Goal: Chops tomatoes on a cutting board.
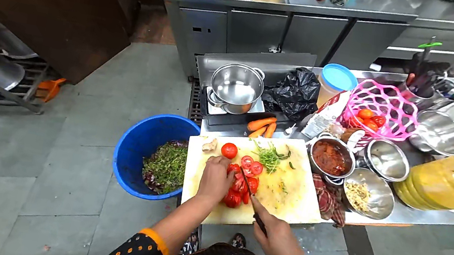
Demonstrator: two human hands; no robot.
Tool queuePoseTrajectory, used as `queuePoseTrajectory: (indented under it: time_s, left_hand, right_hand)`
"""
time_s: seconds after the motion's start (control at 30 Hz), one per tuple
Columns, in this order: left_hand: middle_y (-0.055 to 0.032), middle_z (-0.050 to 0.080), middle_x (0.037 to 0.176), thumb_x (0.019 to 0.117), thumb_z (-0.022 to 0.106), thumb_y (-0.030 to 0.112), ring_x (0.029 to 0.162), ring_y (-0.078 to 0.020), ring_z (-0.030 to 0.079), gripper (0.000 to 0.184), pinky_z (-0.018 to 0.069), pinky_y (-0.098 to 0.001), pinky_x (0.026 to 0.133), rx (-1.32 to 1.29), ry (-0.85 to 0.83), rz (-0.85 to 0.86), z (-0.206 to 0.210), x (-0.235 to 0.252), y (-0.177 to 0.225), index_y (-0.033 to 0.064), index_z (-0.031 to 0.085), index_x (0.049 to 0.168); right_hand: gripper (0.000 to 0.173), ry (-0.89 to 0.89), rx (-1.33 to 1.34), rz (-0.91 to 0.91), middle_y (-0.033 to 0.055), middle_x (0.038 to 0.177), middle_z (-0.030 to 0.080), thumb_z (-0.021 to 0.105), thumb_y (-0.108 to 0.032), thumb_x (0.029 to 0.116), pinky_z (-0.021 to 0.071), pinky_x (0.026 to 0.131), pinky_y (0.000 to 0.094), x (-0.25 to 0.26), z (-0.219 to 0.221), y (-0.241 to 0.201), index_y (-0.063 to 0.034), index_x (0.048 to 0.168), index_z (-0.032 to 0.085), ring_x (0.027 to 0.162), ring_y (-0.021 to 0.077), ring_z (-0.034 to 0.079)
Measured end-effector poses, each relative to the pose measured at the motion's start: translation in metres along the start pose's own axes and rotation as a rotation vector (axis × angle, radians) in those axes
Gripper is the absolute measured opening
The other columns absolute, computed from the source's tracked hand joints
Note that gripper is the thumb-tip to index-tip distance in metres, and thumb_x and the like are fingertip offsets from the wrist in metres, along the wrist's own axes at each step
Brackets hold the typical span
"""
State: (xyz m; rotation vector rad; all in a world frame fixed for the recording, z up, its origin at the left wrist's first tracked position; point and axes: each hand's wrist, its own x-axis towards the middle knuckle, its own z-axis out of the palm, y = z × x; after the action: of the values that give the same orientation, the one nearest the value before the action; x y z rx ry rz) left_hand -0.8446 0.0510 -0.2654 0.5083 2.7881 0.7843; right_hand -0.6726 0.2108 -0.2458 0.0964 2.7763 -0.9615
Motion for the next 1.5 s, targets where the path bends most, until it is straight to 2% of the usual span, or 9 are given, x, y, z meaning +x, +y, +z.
queuePoseTrajectory:
  time_s: [0.17,0.33,0.47,0.57,0.7,0.9,1.07,1.3,1.5]
  left_hand:
    - [-0.0208,0.066,0.118,0.0837,0.083,0.047,0.106,-0.0369,0.067,0.063,0.0567,-0.0549,0.092,-0.028,-0.172,-0.074,0.014,-0.034,0.028,0.0014,0.064,0.123]
    - [-0.0246,0.062,0.126,0.0828,0.077,0.061,0.109,-0.0394,0.067,0.088,0.0571,-0.0526,0.092,0.205,-0.296,-0.139,0.029,-0.014,0.057,-0.0024,0.052,0.138]
    - [-0.0236,0.059,0.13,0.0864,0.077,0.045,0.11,-0.0396,0.066,0.071,0.0573,-0.052,0.09,0.229,-0.308,-0.126,0.041,-0.001,0.059,0.0045,0.052,0.139]
    - [-0.0219,0.055,0.139,0.0843,0.08,0.03,0.125,-0.0412,0.056,0.066,0.0535,-0.0527,0.098,0.239,-0.332,-0.026,0.042,0.001,0.052,0.012,0.055,0.142]
    - [-0.0161,0.06,0.135,0.0824,0.082,0.016,0.128,-0.0361,0.056,0.057,0.0506,-0.0502,0.105,0.136,-0.293,0.103,0.036,-0.003,0.031,0.0137,0.062,0.136]
    - [-0.0176,0.063,0.133,0.0807,0.087,0.024,0.128,-0.0364,0.056,0.06,0.0462,-0.0512,0.11,0.068,-0.105,-0.051,0.03,-0.024,0.029,0.0039,0.064,0.132]
    - [-0.0163,0.07,0.118,0.0912,0.077,0.023,0.116,-0.0326,0.065,0.035,0.0511,-0.0477,0.105,0.117,-0.194,-0.052,0.029,-0.02,0.029,0.0019,0.072,0.119]
    - [-0.0157,0.068,0.124,0.0958,0.072,0.022,0.121,-0.0303,0.063,0.03,0.0498,-0.0452,0.107,0.187,-0.302,-0.044,0.028,-0.011,0.033,0.0019,0.072,0.119]
    - [-0.0175,0.07,0.117,0.0967,0.069,0.02,0.116,-0.0334,0.065,0.025,0.0522,-0.0481,0.103,0.238,-0.305,-0.069,0.028,-0.008,0.035,-0.0005,0.073,0.11]
  right_hand:
    - [0.059,0.092,-0.017,-0.094,0.0038,0.087,0.071,0.055,-0.023,0.101,0.0593,0.066,0.0412,-0.011,-0.018,0.05,-0.0281,0.158,0.042,0.067,0.0173,0.066]
    - [0.061,0.092,-0.064,-0.136,0.0041,0.088,0.071,0.056,-0.021,0.0991,0.059,0.068,0.0407,-0.003,-0.022,0.075,-0.0292,0.158,0.043,0.069,0.0176,0.066]
    - [0.06,0.101,-0.048,-0.122,0.0013,0.088,0.07,0.056,-0.021,0.0993,0.0586,0.068,0.0383,0.002,-0.025,0.082,-0.0305,0.157,0.043,0.069,0.015,0.065]
    - [0.061,0.09,-0.03,-0.097,0.0014,0.09,0.071,0.056,-0.022,0.0997,0.0589,0.069,0.0386,0.001,-0.024,0.087,-0.0319,0.158,0.042,0.07,0.0148,0.065]
    - [0.06,0.039,-0.02,-0.104,0.0027,0.089,0.071,0.055,-0.023,0.1003,0.0589,0.068,0.0394,-0.002,-0.013,0.088,-0.0327,0.158,0.041,0.071,0.016,0.066]
    - [0.057,0.012,-0.006,-0.146,0.0056,0.091,0.072,0.052,-0.024,0.102,0.0598,0.07,0.0418,-0.001,0.005,0.072,-0.0287,0.158,0.042,0.074,0.0198,0.068]
    - [0.057,-0.073,0.018,-0.076,0.0078,0.095,0.072,0.049,-0.023,0.1031,0.0594,0.075,0.0425,0.013,0.012,0.059,-0.0252,0.16,0.04,0.078,0.022,0.07]
    - [0.06,-0.125,0.067,0.065,0.012,0.093,0.072,0.05,-0.022,0.103,0.0582,0.081,0.0466,0.045,0.023,0.047,-0.0223,0.161,0.036,0.083,0.0269,0.071]
    - [0.058,-0.116,-0.039,-0.026,0.0134,0.096,0.073,0.048,-0.022,0.1034,0.0595,0.077,0.0499,-0.01,0.029,0.071,-0.0213,0.16,0.038,0.082,0.0298,0.072]
